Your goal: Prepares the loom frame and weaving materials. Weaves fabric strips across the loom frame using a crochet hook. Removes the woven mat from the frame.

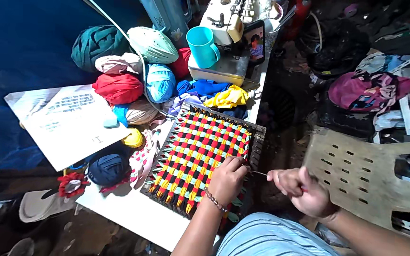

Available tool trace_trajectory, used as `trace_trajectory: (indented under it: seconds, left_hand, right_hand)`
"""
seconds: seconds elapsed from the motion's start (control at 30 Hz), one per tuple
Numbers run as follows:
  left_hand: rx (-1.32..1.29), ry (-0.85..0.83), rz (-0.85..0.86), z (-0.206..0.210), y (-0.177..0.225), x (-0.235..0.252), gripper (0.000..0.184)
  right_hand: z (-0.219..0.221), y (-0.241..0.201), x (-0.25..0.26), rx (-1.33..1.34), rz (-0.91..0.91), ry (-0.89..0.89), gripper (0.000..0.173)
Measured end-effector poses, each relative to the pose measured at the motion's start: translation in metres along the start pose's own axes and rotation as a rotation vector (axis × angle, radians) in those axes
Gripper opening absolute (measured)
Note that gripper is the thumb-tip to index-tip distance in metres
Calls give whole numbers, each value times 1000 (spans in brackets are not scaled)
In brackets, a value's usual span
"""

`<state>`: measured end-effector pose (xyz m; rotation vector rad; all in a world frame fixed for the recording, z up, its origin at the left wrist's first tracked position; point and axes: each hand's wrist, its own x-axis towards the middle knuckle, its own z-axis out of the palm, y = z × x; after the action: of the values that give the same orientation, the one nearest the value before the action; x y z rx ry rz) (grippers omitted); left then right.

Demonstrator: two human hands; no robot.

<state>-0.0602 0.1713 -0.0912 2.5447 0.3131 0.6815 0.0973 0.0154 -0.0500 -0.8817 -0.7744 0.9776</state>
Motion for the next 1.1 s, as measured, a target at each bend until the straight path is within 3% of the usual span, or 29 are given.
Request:
trace_trajectory:
  seconds: [0.1, 0.2, 0.43, 0.57, 0.77, 0.93, 1.07, 1.1]
  left_hand:
    - [-10, -6, -5, -3, 3, 0, 16]
    - [-25, 15, 0, -7, 5, 1, 16]
    - [-117, 113, -55, -10, 6, -3, 15]
    - [-269, 90, -179, -15, 3, -2, 13]
    - [-252, 29, -196, -18, -1, 2, 14]
    - [-83, 200, -63, -2, 2, -4, 9]
    - [-82, 262, -86, 4, 1, -8, 6]
    - [-83, 253, -92, 4, 0, -9, 6]
  right_hand:
    - [19, -22, 23, 120, 234, 266, 64]
    - [37, -42, 47, 83, 375, 322, 64]
    - [57, -56, 76, -60, 455, 145, 57]
    - [40, -56, 84, -387, 405, -85, 20]
    - [41, -54, 99, -600, 441, -133, 12]
    - [55, -43, 108, -697, 429, 36, 17]
    - [52, -36, 104, -342, 337, 341, 10]
    - [54, -38, 100, -231, 289, 407, 15]
